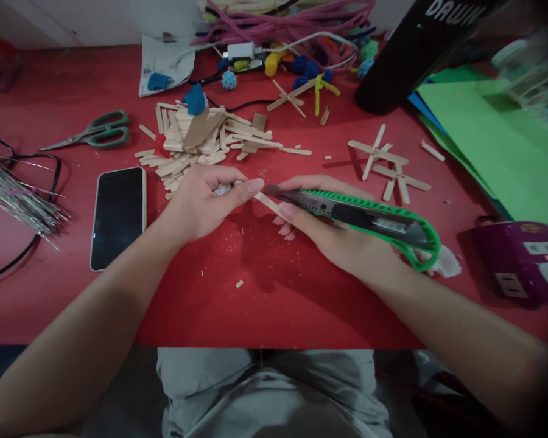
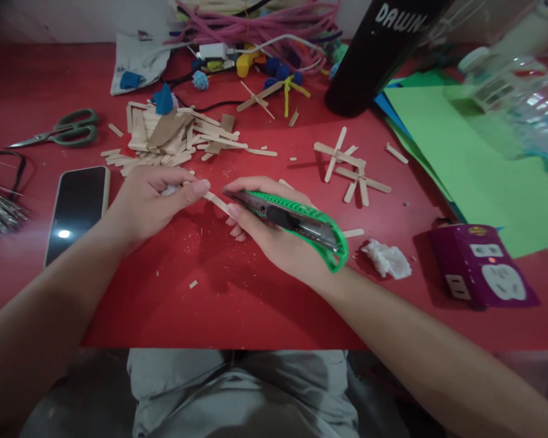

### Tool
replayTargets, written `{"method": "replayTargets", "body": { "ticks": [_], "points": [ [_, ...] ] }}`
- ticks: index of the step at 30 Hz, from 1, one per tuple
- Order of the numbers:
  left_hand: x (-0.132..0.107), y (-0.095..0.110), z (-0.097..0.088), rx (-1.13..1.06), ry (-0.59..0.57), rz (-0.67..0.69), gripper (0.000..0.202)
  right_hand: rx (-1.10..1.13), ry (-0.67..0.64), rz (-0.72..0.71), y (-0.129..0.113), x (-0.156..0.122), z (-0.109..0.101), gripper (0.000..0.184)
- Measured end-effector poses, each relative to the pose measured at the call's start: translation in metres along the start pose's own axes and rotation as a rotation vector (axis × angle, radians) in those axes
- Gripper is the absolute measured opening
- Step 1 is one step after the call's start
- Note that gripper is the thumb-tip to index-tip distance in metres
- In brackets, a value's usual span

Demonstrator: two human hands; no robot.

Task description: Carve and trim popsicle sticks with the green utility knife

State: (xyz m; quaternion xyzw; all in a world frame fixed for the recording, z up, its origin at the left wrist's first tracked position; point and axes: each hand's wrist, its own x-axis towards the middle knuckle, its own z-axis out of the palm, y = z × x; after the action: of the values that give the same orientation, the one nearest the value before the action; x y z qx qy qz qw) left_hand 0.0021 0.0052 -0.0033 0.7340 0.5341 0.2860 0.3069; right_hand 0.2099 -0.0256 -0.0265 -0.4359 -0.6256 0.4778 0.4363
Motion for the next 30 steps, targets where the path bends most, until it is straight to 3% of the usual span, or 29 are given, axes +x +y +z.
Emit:
{"method": "replayTargets", "body": {
  "ticks": [6, 12, 22, 30],
  "points": [
    [0.004, -0.011, -0.002, -0.214, -0.031, 0.115, 0.036, 0.133, -0.033, 0.083, 0.001, 0.006, -0.005, 0.031],
    [0.002, -0.014, -0.003, -0.273, -0.06, 0.133, 0.024, 0.287, -0.103, 0.152, 0.01, 0.008, -0.009, 0.03],
    [-0.001, -0.006, -0.008, -0.236, -0.234, -0.063, 0.037, -0.042, 0.04, -0.05, -0.001, 0.007, -0.014, 0.033],
    [-0.005, 0.002, -0.006, -0.179, -0.288, -0.057, 0.031, -0.188, 0.113, -0.087, -0.007, 0.006, -0.009, 0.031]
  ]
}}
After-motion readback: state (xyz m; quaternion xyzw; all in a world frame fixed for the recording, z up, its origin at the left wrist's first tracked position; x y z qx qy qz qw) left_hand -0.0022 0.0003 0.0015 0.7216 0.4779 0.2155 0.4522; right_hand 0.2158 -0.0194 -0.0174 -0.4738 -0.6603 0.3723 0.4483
